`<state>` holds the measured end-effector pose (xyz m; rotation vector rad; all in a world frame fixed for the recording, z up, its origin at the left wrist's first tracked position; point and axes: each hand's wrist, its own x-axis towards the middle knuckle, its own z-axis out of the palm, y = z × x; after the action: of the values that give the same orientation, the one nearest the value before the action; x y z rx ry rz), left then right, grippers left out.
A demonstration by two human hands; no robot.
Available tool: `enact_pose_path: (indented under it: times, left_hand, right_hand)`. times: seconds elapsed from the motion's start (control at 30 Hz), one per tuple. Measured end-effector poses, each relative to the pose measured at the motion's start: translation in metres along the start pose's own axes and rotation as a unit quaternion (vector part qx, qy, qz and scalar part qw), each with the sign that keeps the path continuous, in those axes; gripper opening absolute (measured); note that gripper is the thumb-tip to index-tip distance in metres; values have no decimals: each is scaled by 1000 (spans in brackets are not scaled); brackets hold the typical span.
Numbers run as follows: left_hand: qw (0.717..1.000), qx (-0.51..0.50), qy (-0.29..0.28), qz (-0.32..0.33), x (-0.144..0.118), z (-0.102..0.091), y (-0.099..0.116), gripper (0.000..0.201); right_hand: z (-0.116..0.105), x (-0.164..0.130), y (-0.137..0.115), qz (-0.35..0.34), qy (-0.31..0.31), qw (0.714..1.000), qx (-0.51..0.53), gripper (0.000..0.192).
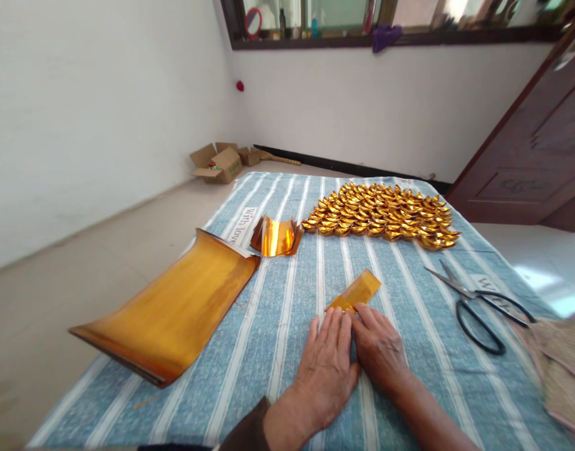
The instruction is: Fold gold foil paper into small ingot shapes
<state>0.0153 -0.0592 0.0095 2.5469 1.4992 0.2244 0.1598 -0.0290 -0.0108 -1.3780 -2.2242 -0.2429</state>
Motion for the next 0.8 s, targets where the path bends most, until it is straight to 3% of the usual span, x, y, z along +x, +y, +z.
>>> enact_pose_path:
  times: [0.8]
  left_hand:
    - [998,-43,-2,-42,5,-9,-1,67]
  right_hand:
    - [-2,2,-1,11,-19,1000,0,31]
